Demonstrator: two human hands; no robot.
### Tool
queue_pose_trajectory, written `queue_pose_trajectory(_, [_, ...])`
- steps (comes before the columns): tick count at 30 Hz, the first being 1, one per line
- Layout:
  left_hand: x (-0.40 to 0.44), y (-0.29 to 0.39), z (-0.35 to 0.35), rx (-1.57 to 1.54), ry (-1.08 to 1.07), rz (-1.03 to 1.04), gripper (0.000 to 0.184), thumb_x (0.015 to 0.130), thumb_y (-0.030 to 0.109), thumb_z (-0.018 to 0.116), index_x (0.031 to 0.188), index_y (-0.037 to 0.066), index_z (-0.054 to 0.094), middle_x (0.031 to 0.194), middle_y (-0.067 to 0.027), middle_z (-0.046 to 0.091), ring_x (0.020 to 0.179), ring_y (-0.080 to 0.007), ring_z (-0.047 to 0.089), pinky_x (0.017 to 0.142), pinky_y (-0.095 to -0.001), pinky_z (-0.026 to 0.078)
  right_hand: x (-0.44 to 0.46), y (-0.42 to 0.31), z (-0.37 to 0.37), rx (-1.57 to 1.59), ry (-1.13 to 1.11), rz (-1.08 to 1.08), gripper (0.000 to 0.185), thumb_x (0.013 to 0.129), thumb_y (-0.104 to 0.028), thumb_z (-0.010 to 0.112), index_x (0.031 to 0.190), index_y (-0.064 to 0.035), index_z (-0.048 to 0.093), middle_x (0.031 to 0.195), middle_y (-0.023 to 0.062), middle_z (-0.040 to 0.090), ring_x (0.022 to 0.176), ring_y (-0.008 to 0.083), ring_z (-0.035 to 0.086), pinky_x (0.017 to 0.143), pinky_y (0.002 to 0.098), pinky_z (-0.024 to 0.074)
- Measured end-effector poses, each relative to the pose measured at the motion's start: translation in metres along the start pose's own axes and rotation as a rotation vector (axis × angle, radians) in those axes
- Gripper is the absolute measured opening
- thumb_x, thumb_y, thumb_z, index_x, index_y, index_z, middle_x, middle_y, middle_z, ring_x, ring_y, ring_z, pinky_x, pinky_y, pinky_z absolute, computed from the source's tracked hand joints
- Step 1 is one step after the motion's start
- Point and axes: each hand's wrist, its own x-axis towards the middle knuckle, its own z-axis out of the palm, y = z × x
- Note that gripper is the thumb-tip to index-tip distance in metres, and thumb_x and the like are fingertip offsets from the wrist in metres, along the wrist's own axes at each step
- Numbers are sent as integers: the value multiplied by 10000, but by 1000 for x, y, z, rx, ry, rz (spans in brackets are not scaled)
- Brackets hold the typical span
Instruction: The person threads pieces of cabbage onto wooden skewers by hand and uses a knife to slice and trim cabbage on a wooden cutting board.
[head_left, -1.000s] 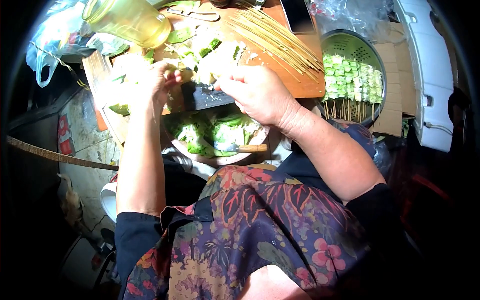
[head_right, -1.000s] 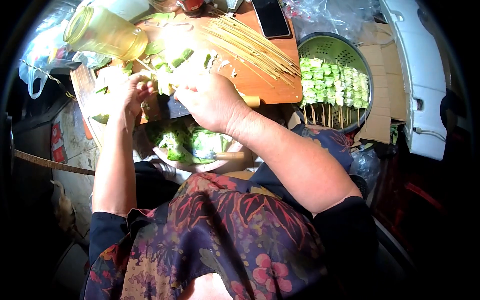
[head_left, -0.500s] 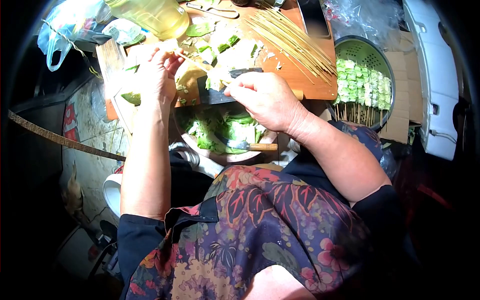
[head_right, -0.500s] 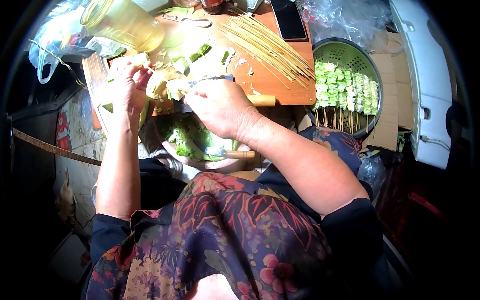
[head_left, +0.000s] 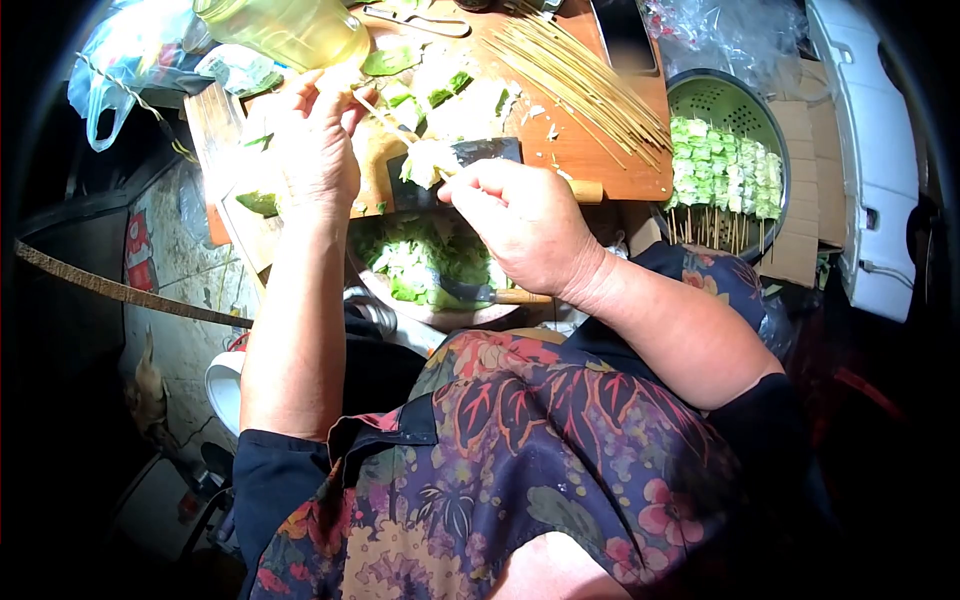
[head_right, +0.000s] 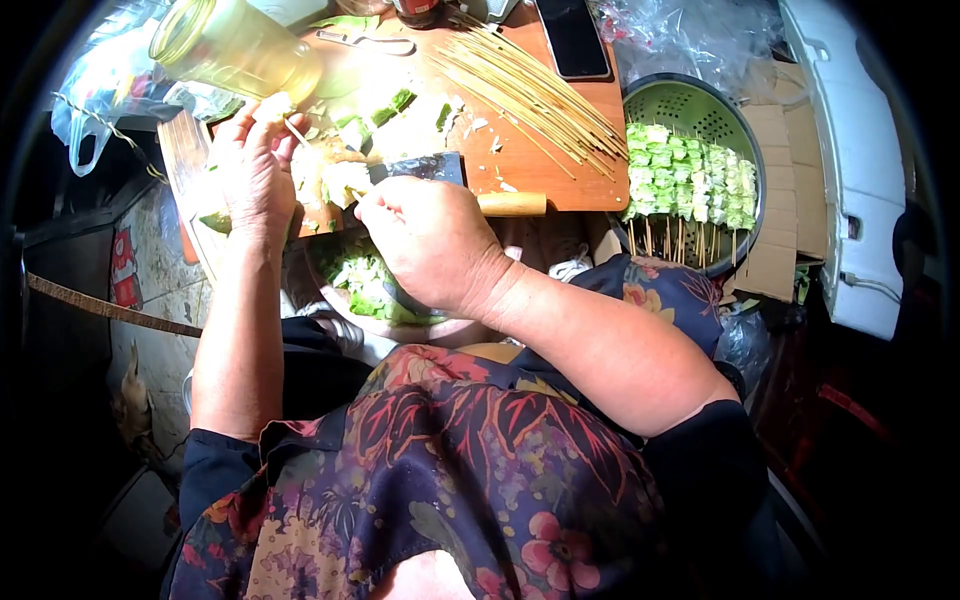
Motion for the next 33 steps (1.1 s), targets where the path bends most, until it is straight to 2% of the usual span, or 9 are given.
queue_pose_trajectory(5, [-3, 4, 0, -34, -98, -48, 260, 826, 3, 544, 1081, -41, 518, 1042, -132, 592, 895, -234, 624, 828, -373, 537, 1, 1, -4, 25, 51, -63, 205, 916, -148, 539, 934, 6, 672, 653, 2, 569, 593, 54, 480, 562, 237, 411])
queue_pose_trajectory(7, [-8, 10, 0, -103, -198, -165, 211, 818, 37, 516, 1019, -22, 547, 1050, -83, 575, 904, -193, 606, 820, -348, 520, 1, -8, -12, -74, 18, -6, 198, 876, -156, 544, 841, 15, 637, 763, 183, 642, 704, 315, 624, 659, 359, 488])
queue_pose_trajectory(8, [-12, 10, 0, -103, -200, -168, 211, 818, 37, 516, 1019, -22, 547, 1050, -83, 575, 904, -193, 606, 820, -348, 520, 3, -5, -13, -73, 19, -4, 198, 876, -156, 544, 841, 15, 637, 763, 183, 642, 704, 315, 624, 659, 359, 488])
queue_pose_trajectory(10, [-22, 5, 1, -104, -238, -296, 202, 809, 55, 489, 991, 3, 559, 1062, -45, 545, 848, -147, 581, 793, -319, 512, 9, 2, -18, -190, 27, -128, 216, 905, -159, 528, 909, 5, 669, 710, 91, 639, 607, 124, 570, 592, 274, 458])
queue_pose_trajectory(14, [-40, 14, 13, 130, -330, -351, 206, 831, 119, 451, 983, 50, 572, 1008, -11, 552, 798, -113, 539, 755, -290, 483, 15, 1, -23, -333, 52, -70, 253, 884, -204, 544, 910, 0, 691, 703, 99, 659, 634, 147, 610, 616, 284, 480])
queue_pose_trajectory(21, [-30, 2, 5, 25, -314, -391, 218, 833, 146, 517, 1017, 51, 583, 962, -40, 586, 873, -141, 567, 829, -352, 482, 22, 10, -18, -296, 64, -28, 261, 868, -234, 562, 909, -16, 700, 674, 82, 652, 630, 135, 593, 637, 297, 474])
queue_pose_trajectory(26, [-4, -10, -10, 33, -118, -337, 238, 873, 240, 546, 1037, 70, 571, 935, -58, 614, 921, -209, 596, 849, -368, 471, 24, 9, -21, -195, 75, 38, 264, 876, -237, 563, 925, -16, 698, 609, 44, 594, 591, 102, 549, 599, 275, 451])
queue_pose_trajectory(31, [13, -38, -26, 372, -65, -416, 225, 869, 136, 635, 1061, 26, 599, 887, -60, 635, 665, -125, 611, 575, -241, 518, 24, 6, -27, -131, 58, 112, 265, 891, -233, 558, 932, -10, 695, 571, -1, 541, 551, 66, 501, 556, 246, 422])
queue_pose_trajectory(33, [10, -52, -19, 516, -36, -465, 299, 873, 132, 630, 1131, -11, 585, 842, -54, 627, 616, -108, 587, 548, -231, 517, 23, 5, -27, -140, 74, 22, 266, 897, -228, 551, 928, -4, 689, 574, -6, 542, 548, 60, 497, 546, 242, 413])
